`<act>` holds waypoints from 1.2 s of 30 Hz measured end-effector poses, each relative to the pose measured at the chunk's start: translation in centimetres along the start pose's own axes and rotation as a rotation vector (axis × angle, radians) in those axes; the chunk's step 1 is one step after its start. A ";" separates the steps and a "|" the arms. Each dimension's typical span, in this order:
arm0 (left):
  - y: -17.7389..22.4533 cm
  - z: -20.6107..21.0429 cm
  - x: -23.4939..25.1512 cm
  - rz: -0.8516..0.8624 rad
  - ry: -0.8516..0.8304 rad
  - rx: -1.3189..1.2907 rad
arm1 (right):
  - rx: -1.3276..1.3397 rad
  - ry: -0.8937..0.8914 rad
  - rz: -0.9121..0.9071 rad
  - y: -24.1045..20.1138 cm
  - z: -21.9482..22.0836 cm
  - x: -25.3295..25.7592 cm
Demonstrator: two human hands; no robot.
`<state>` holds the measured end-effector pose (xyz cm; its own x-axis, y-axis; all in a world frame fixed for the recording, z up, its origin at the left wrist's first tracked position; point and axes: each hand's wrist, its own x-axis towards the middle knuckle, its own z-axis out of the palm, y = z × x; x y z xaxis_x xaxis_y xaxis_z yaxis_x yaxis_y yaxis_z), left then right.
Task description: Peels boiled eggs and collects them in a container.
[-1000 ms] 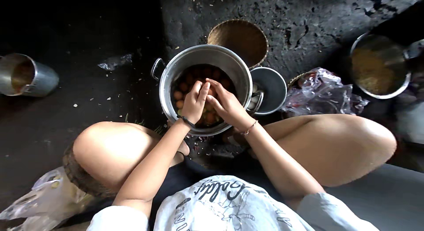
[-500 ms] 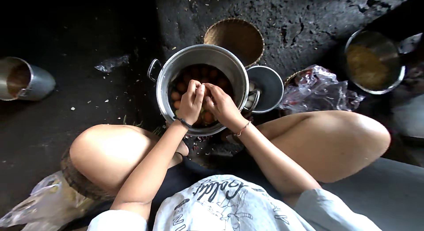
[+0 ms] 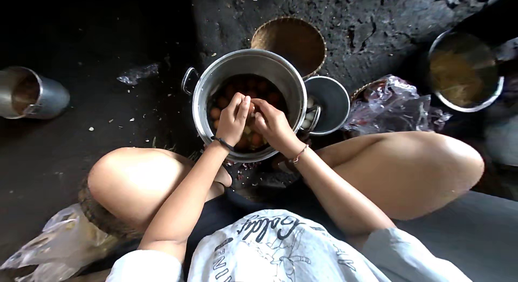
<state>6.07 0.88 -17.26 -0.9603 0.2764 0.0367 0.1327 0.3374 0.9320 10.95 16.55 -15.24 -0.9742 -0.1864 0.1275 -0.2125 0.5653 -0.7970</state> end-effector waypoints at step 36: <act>0.2 -1.8 0.6 -0.209 -0.145 0.156 | 0.031 -0.101 -0.064 1.6 -0.1 1.2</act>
<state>5.07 -0.51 -16.42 -0.9271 0.3087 -0.2128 -0.0174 0.5314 0.8470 9.46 17.29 -16.31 -0.9458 -0.3019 0.1200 -0.2698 0.5246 -0.8074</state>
